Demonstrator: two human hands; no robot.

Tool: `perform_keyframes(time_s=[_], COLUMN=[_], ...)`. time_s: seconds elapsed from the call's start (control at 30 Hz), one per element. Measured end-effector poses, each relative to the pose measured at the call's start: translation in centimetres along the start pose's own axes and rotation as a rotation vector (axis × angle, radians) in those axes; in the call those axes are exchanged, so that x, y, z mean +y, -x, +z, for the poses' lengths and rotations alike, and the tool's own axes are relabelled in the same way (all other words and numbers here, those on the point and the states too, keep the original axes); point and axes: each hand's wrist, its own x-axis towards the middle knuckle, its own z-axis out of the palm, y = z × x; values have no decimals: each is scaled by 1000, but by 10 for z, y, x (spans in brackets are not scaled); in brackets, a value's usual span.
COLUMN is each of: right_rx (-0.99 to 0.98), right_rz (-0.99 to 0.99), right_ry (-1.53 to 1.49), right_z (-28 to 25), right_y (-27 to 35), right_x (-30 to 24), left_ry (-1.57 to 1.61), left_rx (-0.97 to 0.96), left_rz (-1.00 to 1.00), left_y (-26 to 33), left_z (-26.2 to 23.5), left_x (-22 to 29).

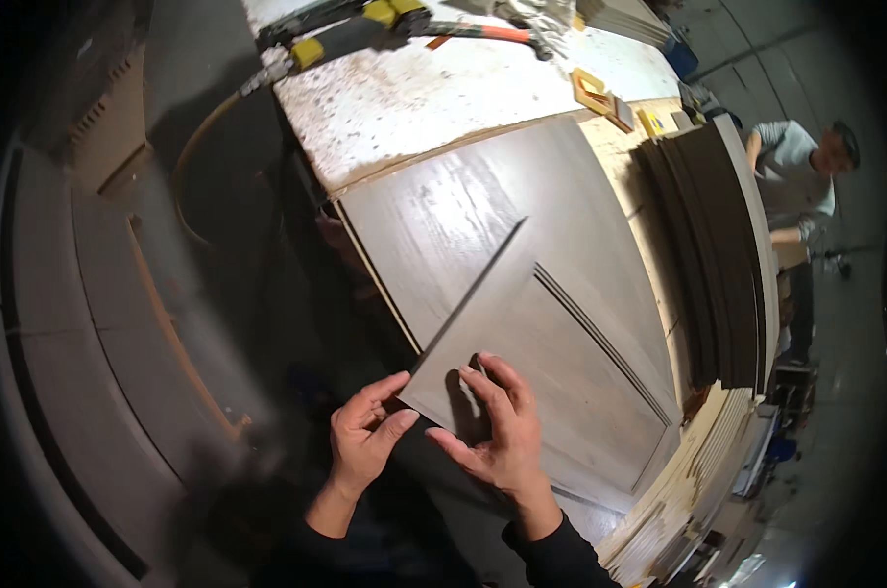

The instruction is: Assembling wood furniture panels using a pneumatic nail gun and adhesive.

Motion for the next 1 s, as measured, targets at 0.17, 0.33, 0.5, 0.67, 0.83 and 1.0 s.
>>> perform_keyframes(time_s=[0.17,0.33,0.5,0.67,0.83,1.0], right_rx=[-51,-87,-16,-19,-5,-11], right_rz=[-38,-64,-44,-62,-73,-70], right_ry=[35,117,117,126,129,117], right_z=[3,3,8,12,7,8], right_y=[-8,-9,-5,-4,-9,-9], right_x=[4,5,4,9,8,9], left_ry=[-97,-153,-170,-154,-185,-202], left_rx=[4,-76,-114,-113,-136,-135], left_rz=[94,148,172,127,147,163], left_y=[-14,-28,-31,-32,-36,-37], left_z=[-10,-20,-22,-24,-22,-23], left_x=[-7,5,6,7,13,13])
